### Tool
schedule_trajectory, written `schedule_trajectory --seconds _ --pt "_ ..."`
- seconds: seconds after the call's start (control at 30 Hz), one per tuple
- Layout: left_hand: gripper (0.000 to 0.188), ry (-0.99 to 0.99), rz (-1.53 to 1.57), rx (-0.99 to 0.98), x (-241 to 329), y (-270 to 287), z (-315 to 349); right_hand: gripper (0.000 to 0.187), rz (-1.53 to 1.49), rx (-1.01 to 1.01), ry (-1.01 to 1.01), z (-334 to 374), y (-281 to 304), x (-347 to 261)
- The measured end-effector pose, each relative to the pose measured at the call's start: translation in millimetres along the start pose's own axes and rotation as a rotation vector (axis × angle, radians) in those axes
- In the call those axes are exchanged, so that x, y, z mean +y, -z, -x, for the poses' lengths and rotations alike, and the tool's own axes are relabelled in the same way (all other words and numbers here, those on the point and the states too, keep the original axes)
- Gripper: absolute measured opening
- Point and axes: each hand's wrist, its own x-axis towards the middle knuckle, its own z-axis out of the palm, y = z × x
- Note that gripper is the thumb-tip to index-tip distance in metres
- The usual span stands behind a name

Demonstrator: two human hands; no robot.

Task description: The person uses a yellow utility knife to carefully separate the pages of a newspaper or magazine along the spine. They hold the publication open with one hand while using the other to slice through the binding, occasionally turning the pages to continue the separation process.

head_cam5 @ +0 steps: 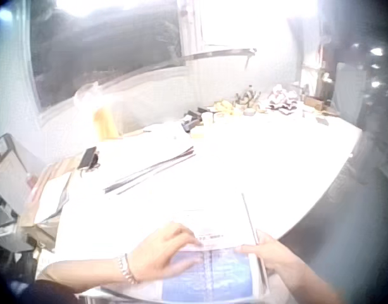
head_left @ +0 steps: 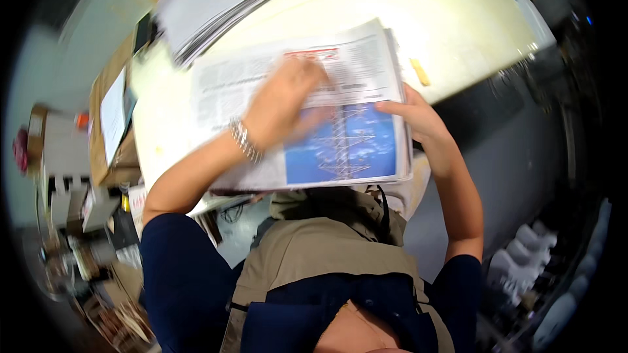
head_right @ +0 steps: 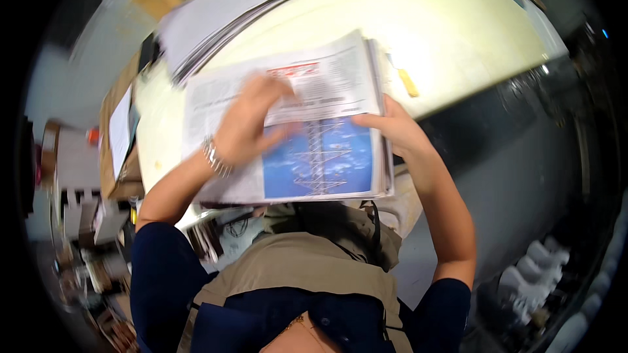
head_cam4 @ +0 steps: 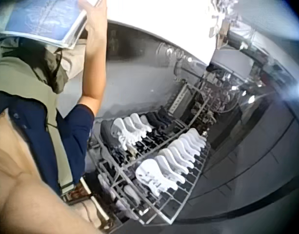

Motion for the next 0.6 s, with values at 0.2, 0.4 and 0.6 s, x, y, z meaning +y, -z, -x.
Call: schedule_trajectory --seconds 0.2,0.4,0.6 --pt "0.068 0.896 1.784 -0.524 78 -46 163 0.059 -0.034 -0.057 0.009 6 -15 -5" --pt "0.072 0.732 2.129 0.778 71 -88 188 0.058 -0.021 0.034 0.075 68 -29 -13" --pt "0.061 0.934 1.584 1.057 72 -80 200 0.058 -0.034 0.157 0.108 134 5 50"
